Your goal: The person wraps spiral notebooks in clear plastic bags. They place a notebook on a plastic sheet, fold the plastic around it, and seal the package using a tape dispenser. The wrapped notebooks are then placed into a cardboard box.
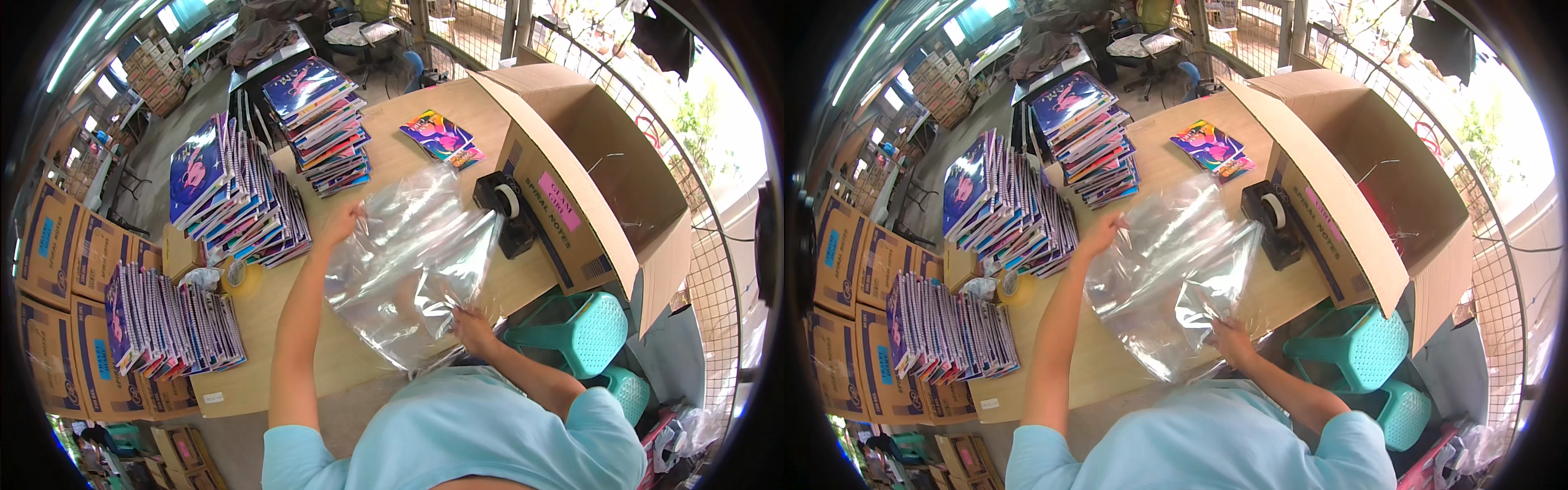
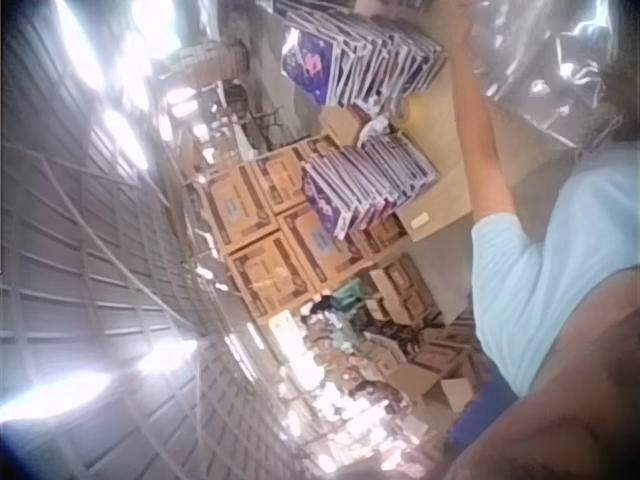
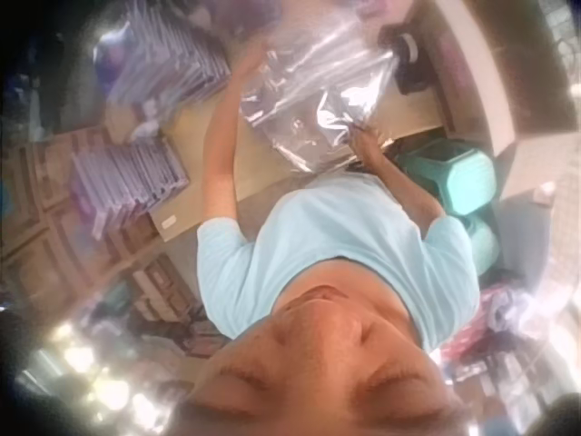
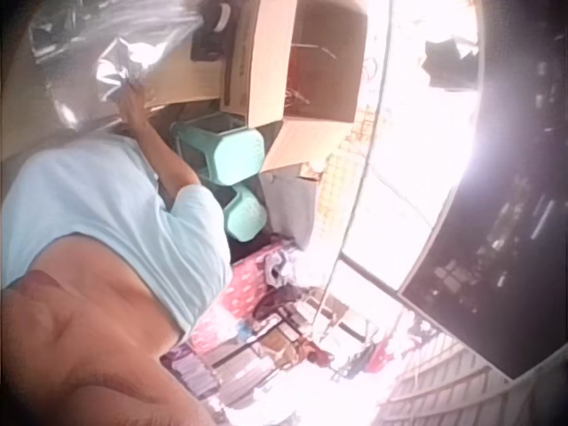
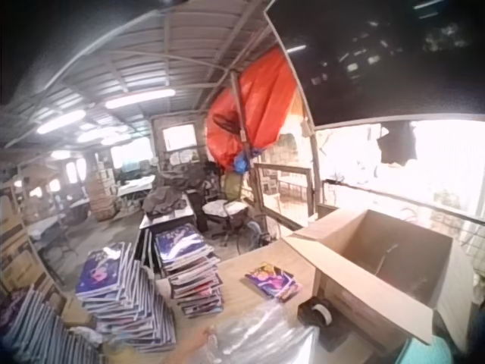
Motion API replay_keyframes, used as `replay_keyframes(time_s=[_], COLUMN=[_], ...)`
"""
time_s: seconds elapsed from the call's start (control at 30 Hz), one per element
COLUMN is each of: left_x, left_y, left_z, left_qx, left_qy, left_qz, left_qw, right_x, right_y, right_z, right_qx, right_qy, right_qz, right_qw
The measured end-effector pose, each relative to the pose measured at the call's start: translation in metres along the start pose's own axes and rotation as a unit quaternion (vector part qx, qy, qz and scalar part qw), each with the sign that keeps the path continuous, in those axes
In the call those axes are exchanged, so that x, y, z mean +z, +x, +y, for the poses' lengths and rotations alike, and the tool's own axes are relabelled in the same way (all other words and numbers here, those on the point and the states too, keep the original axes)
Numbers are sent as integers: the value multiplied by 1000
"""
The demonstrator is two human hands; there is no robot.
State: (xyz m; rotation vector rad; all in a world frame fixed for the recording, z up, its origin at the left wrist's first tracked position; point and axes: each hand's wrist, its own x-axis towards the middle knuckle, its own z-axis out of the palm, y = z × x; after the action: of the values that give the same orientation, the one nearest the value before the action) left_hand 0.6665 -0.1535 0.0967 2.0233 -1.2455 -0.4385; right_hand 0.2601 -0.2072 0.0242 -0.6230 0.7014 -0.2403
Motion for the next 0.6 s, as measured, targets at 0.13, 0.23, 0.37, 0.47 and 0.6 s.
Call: replay_keyframes(time_s=[0.13,0.23,0.37,0.47,0.6], left_x=[-2,9,23,41,108], left_y=[44,56,48,13,-47], left_z=[-3,-43,-50,-53,-26], left_qx=[-87,-160,-230,-216,-101], left_qy=[57,73,-59,60,329], left_qz=[32,73,-82,-167,-170], left_qw=[994,982,968,960,923], right_x=[-12,-15,-11,-44,-65], right_y=[-41,-51,-103,-117,-102], right_z=[6,12,-10,2,1], right_qx=[80,68,42,78,107], right_qy=[85,94,-23,-97,-51], right_qz=[24,57,115,215,139], right_qw=[993,992,992,969,983])
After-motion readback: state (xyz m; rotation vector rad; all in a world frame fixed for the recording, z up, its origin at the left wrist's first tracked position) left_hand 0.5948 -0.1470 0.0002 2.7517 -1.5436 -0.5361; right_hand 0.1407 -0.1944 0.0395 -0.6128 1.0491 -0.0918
